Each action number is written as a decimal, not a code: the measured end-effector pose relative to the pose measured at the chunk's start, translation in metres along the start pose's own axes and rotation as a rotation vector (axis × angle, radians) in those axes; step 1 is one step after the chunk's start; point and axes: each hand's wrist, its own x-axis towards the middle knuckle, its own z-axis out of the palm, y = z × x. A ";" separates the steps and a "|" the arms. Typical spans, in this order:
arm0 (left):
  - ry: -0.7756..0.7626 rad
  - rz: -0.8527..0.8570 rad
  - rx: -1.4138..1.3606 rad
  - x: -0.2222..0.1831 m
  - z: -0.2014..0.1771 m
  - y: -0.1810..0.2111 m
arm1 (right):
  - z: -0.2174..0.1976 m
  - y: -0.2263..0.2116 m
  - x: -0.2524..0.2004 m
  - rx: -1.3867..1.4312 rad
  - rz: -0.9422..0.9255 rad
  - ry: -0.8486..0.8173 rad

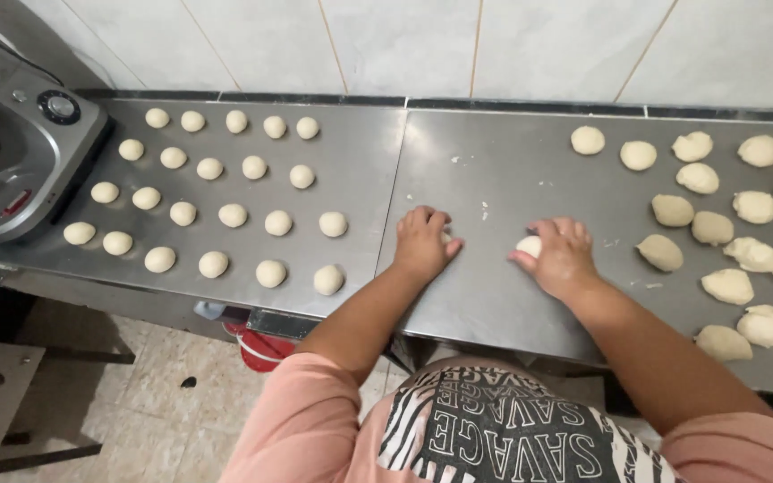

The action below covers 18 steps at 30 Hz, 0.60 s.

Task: Shaping small pieces of dough into uniform balls by rolling them on a counter and arranging them in rows.

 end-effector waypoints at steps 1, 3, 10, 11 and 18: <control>0.016 0.009 0.003 0.016 -0.003 0.010 | 0.002 -0.013 0.014 -0.004 -0.004 0.018; -0.065 -0.171 -0.160 0.036 -0.003 0.032 | 0.014 -0.038 0.029 0.022 -0.009 0.076; -0.095 0.150 -0.074 -0.075 -0.045 0.042 | 0.012 -0.017 -0.074 0.035 -0.210 0.002; -0.137 0.106 -0.072 -0.089 -0.054 0.035 | 0.011 -0.005 -0.088 0.051 -0.195 0.042; -0.083 -0.033 -0.005 -0.044 -0.048 0.012 | -0.008 -0.002 -0.031 -0.018 -0.070 0.033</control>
